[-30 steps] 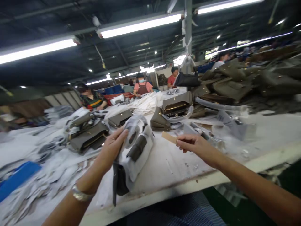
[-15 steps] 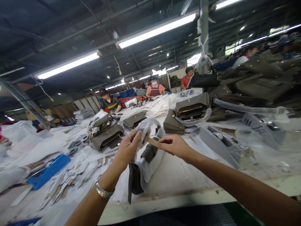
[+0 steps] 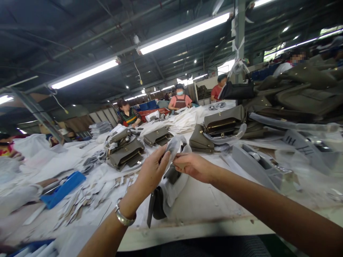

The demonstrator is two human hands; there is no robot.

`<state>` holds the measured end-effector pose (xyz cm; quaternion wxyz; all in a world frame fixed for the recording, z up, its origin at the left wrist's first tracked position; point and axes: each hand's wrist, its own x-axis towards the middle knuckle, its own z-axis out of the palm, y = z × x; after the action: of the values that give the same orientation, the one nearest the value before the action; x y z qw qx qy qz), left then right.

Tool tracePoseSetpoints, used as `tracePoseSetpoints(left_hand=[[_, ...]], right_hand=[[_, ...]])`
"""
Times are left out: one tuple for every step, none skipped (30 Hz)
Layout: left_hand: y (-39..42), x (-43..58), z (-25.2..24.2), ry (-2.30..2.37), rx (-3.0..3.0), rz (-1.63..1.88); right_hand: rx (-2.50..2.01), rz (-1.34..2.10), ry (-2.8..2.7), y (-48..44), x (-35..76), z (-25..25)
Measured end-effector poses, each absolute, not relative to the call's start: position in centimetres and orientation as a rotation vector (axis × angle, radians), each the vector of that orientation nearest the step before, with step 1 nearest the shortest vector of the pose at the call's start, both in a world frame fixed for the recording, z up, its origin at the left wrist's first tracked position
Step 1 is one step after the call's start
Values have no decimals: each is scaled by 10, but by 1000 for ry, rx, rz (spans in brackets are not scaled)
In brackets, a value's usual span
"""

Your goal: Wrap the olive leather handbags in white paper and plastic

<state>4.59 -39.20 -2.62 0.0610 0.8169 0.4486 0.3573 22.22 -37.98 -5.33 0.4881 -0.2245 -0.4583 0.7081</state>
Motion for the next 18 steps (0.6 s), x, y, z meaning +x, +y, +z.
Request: tracePoseSetpoints(left_hand=[[-394, 46, -25, 1391, 2498, 1075], [-395, 46, -24, 1426, 2517, 1068], [-396, 46, -24, 1457, 2528, 1067], [-397, 47, -24, 1473, 2534, 1072], [-397, 47, -24, 1470, 2537, 1086], [-397, 48, -25, 1451, 2536, 1104], [-396, 49, -26, 1424, 2530, 1127], [-396, 50, -27, 1395, 2517, 1152], [-396, 51, -28, 1372, 2499, 1173], [-395, 51, -29, 1359, 2476, 1192], [-395, 51, -30, 1354, 2448, 1208], [-395, 51, -31, 1351, 2418, 1222], [-395, 50, -31, 1342, 2389, 1233], [-395, 49, -31, 1320, 2359, 1240], [-395, 47, -31, 1284, 2326, 1245], [-396, 45, -31, 1240, 2292, 1245], [-396, 43, -31, 1204, 2254, 1243], [-397, 42, -31, 1176, 2206, 1248]], right_hand=[[-534, 1786, -1058, -380, 222, -53], [-524, 1861, -991, -380, 222, -53], [-516, 1921, -937, -380, 221, -53], [-510, 1923, -913, -380, 219, -54], [-509, 1895, -919, -381, 217, -55], [-514, 1849, -945, -381, 215, -56], [-524, 1797, -976, -382, 212, -57], [-540, 1745, -1005, -382, 210, -58], [-558, 1700, -1030, -383, 207, -59], [-576, 1669, -1051, -384, 205, -60], [-595, 1647, -1071, -386, 204, -61], [-614, 1624, -1093, -387, 203, -61], [-638, 1595, -1112, -388, 202, -61], [-664, 1567, -1128, -390, 202, -60], [-691, 1544, -1137, -391, 203, -59], [-711, 1528, -1141, -392, 203, -58], [-722, 1520, -1140, -392, 204, -57], [-728, 1522, -1138, -393, 205, -56]])
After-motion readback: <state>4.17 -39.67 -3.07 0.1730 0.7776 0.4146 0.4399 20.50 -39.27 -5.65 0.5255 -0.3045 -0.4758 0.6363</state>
